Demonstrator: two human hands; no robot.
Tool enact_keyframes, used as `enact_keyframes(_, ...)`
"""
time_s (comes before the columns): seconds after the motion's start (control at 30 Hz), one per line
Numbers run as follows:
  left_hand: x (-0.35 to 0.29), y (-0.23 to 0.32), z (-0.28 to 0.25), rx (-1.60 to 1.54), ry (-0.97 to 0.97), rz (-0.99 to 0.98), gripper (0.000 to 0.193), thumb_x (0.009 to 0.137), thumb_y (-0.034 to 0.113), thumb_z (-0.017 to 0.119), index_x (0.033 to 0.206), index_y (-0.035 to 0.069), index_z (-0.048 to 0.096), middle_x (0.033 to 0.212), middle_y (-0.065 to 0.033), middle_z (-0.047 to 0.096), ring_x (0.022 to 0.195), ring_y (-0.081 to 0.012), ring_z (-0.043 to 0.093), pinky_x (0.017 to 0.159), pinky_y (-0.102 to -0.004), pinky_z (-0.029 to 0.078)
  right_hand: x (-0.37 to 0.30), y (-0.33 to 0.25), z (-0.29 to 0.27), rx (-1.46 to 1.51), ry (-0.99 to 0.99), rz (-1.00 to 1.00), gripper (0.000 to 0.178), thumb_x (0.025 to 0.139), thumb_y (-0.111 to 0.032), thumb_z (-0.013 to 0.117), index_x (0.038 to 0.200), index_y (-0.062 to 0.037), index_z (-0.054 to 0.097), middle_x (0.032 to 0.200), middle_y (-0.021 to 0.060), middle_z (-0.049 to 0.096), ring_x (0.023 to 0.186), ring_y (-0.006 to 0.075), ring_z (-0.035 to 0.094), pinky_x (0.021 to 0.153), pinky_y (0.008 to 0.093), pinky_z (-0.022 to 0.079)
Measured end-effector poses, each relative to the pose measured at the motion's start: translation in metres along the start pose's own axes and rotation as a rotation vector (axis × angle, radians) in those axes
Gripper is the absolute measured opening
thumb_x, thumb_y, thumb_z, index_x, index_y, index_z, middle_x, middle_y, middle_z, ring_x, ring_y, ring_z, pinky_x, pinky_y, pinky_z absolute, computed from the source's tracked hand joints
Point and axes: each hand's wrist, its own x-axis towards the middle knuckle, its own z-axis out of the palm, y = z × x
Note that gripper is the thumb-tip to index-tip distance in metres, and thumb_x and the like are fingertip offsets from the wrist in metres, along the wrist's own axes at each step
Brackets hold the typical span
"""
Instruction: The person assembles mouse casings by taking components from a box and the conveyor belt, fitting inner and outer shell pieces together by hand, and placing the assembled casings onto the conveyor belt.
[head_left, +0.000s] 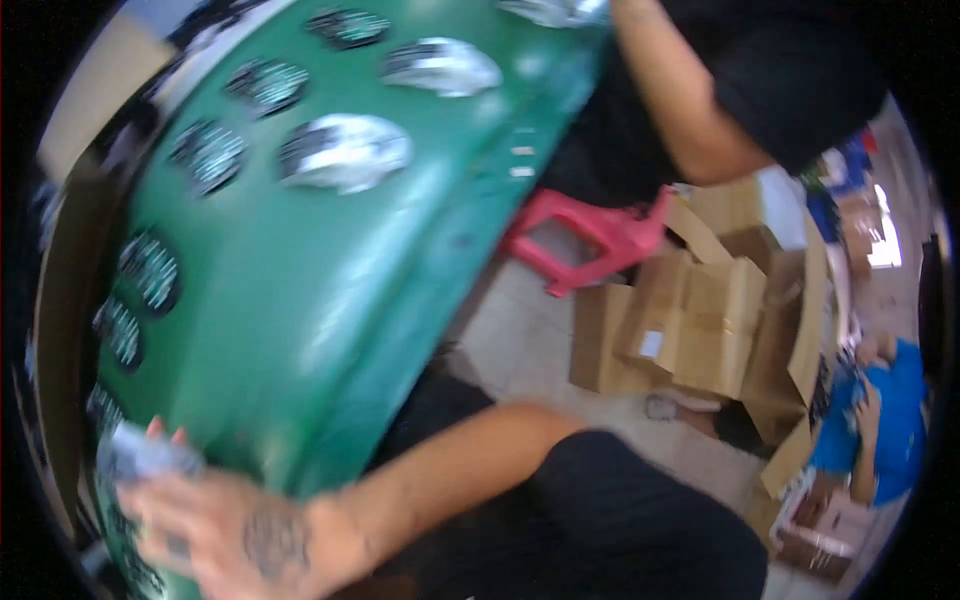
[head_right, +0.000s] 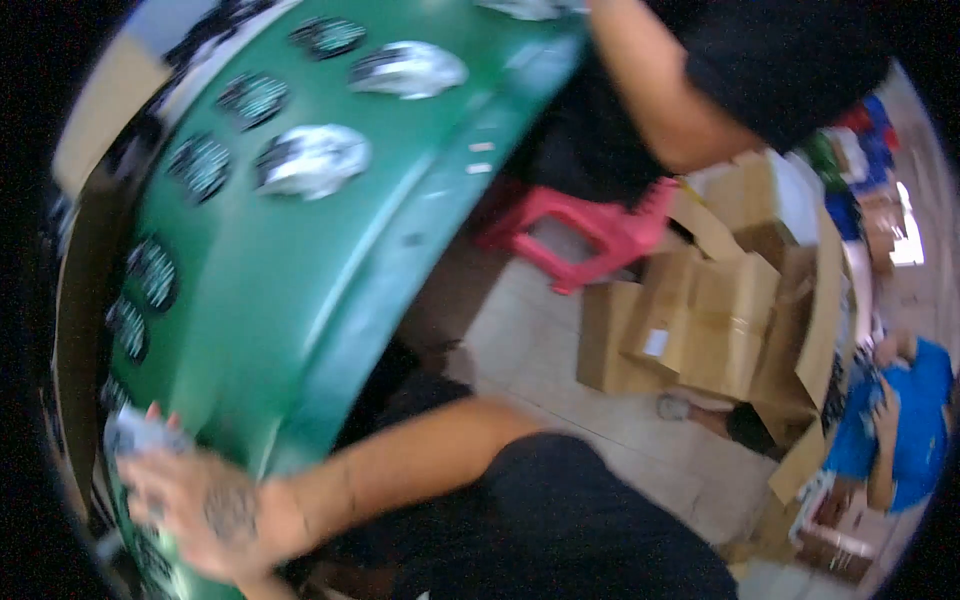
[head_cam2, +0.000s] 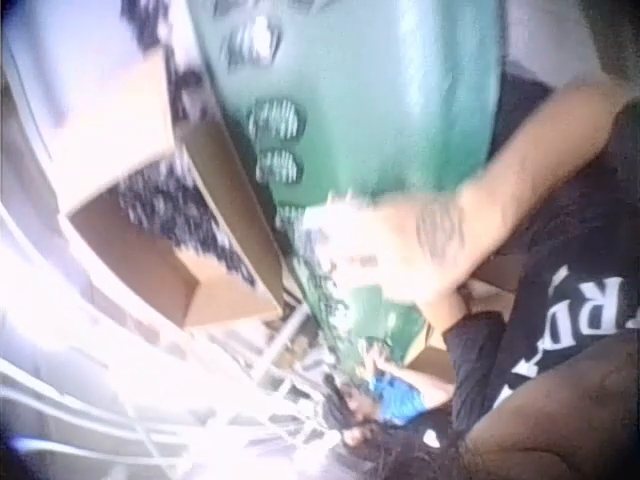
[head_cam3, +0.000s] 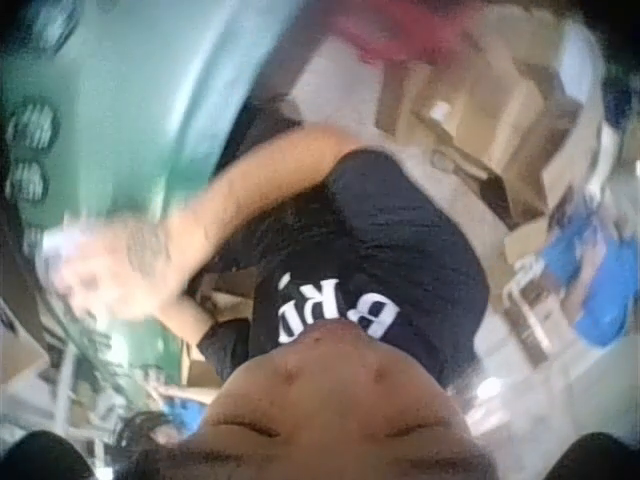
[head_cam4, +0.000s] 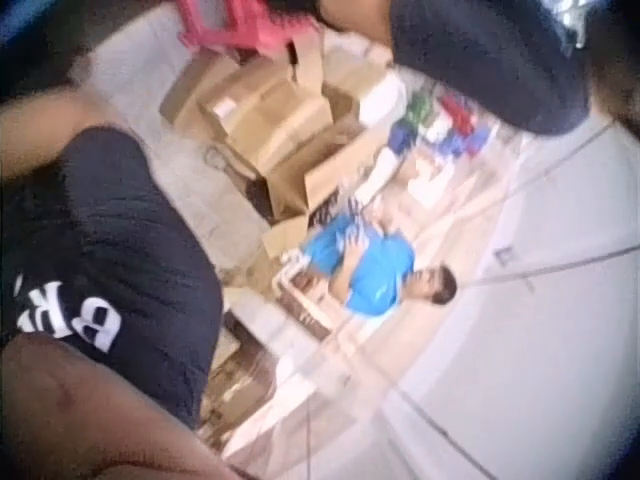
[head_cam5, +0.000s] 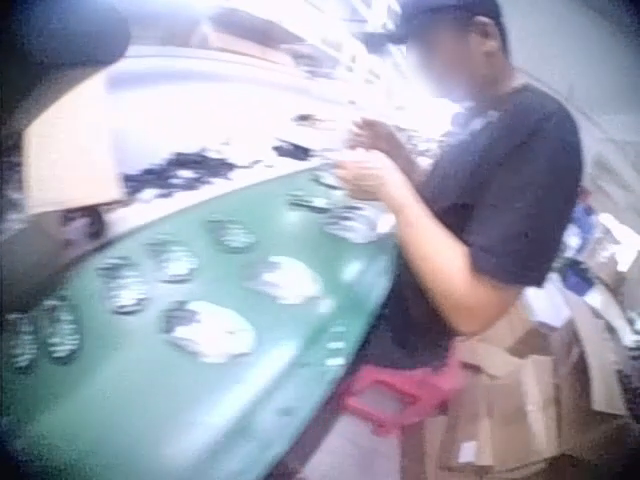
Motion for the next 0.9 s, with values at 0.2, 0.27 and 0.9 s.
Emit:
enact_keyframes(0.2,-0.01,0.004,-0.022,0.696,0.033,0.661,0.044,0.087,0.009,0.063,0.125,-0.004,0.047,0.131,-0.0244,0.055,0.114,-0.0385,0.058,0.095,-0.0452,0.048,-0.066,-0.073,-0.009,0.629,-0.092,-0.11,0.034,0.088,-0.021,0.057,0.112,0.0032,0.057,0.108,0.0192,0.061,0.081,0.0301,0.065,0.072,0.0398,0.055)
enact_keyframes(0.27,0.01,0.0,-0.087,1.001,0.082,0.945,0.045,0.083,0.002,0.067,0.123,-0.005,0.047,0.13,-0.0264,0.055,0.112,-0.042,0.059,0.091,-0.0463,0.05,-0.057,-0.088,-0.037,0.718,-0.054,-0.104,0.033,0.089,-0.02,0.056,0.113,0.0026,0.057,0.106,0.0187,0.062,0.08,0.03,0.065,0.071,0.0393,0.055)
enact_keyframes(0.9,-0.03,0.055,-0.013,0.015,-0.142,0.218,0.048,0.09,0.024,0.062,0.124,-0.009,0.052,0.111,-0.0108,0.064,0.1,-0.0166,0.06,0.09,-0.0302,0.048,0.068,0.055,-0.04,0.411,-0.777,0.454,0.073,0.073,-0.03,0.082,0.128,0.0013,0.045,0.111,0.0206,0.065,0.1,0.0326,0.067,0.088,0.0393,0.053)
